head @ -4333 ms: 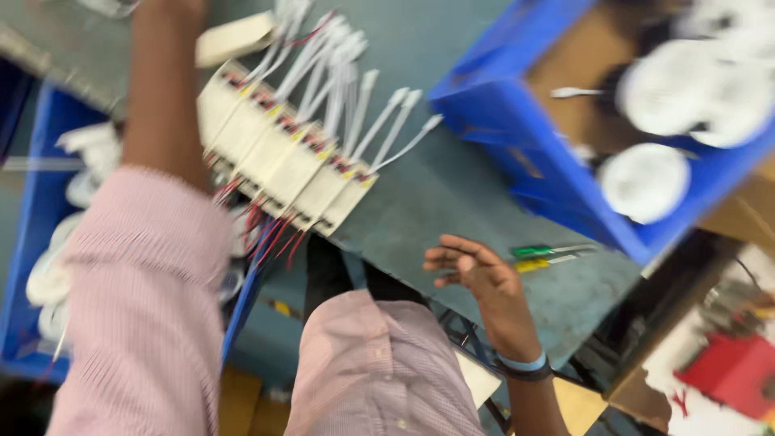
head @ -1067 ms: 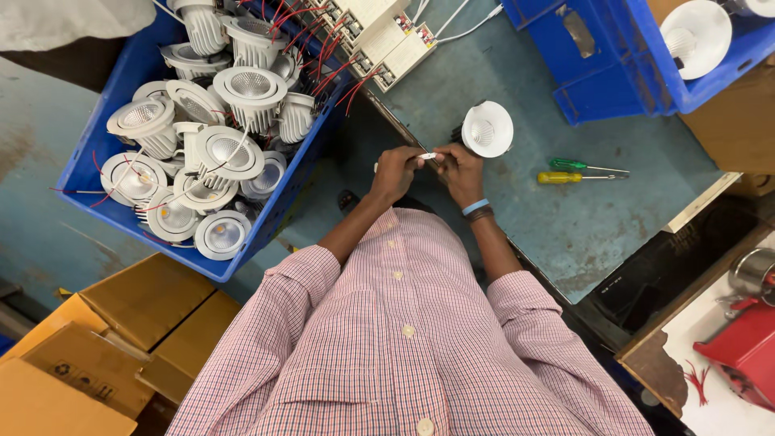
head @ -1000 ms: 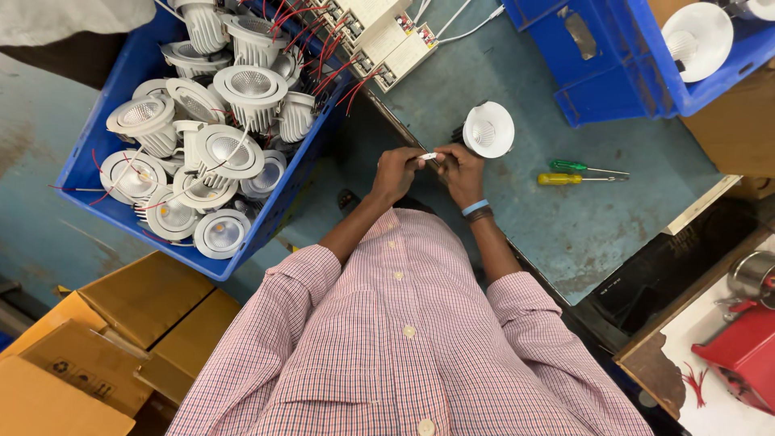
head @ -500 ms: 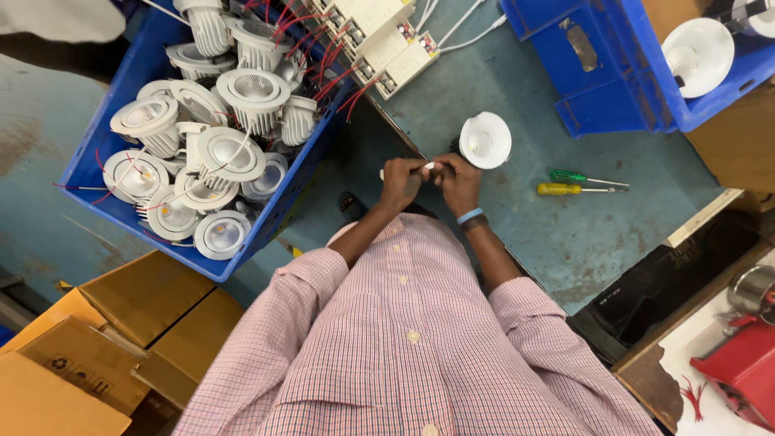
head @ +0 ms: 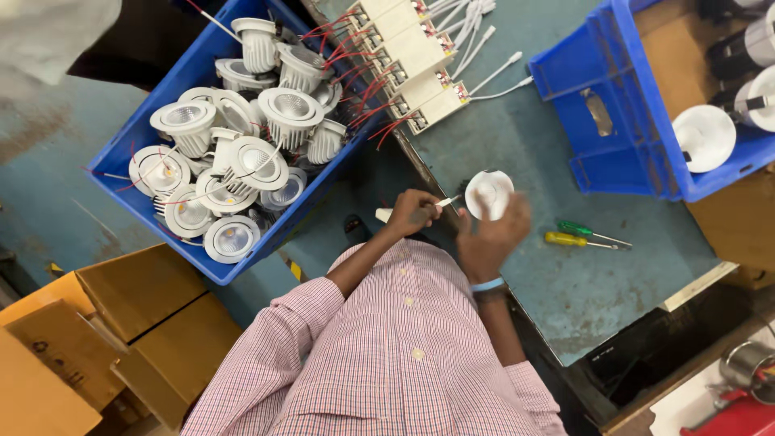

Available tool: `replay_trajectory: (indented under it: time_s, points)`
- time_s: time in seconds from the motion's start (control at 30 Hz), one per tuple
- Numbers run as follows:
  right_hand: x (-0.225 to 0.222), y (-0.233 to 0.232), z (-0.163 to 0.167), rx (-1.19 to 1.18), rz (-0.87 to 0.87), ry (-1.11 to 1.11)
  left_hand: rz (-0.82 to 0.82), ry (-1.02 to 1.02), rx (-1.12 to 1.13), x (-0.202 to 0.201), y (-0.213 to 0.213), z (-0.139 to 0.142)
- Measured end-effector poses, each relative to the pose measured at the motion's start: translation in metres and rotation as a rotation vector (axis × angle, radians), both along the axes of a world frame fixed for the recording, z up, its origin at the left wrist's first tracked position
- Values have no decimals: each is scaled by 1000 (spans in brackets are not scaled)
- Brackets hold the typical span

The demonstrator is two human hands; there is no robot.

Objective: The person assembles LED downlight fixtures by connecting wires from the light housing to small power driver units. They repeatedly pick up a light, connect the wires, and place the assembled unit into a blue crate.

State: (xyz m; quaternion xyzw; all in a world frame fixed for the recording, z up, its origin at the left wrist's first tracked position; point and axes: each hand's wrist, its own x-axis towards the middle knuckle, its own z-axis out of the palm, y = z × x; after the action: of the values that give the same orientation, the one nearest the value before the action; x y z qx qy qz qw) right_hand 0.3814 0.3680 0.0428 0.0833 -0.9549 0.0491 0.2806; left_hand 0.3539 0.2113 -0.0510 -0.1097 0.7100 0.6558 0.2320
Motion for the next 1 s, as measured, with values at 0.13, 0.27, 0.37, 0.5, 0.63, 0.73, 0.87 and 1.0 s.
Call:
replay_trajectory:
  time_s: [0.13, 0.27, 0.37, 0.5, 0.63, 0.73, 0.87, 1.0]
  points:
    - [-23, 25, -14, -246, 2, -251, 33, -106, 142, 1, -12, 0]
    - [-23, 28, -27, -831, 119, -399, 51, 44, 351, 10, -23, 7]
    - [-7, 6, 2, -804, 192, -262, 83, -154, 349, 18, -31, 32]
    - [-8, -41, 75, -780, 341, -78, 171, 33, 517, 18, -52, 97]
    - [-44, -80, 136, -686, 402, 62, 70, 369, 220, -25, -94, 172]
    - [-97, -104, 158, -585, 474, 170, 55, 378, 151, -84, -119, 217]
    - [-184, -126, 166, -567, 639, 144, 186, 535, 202, -173, -150, 242]
    - [-254, -130, 151, -862, 807, -87, 457, 460, 39, -290, -191, 229]
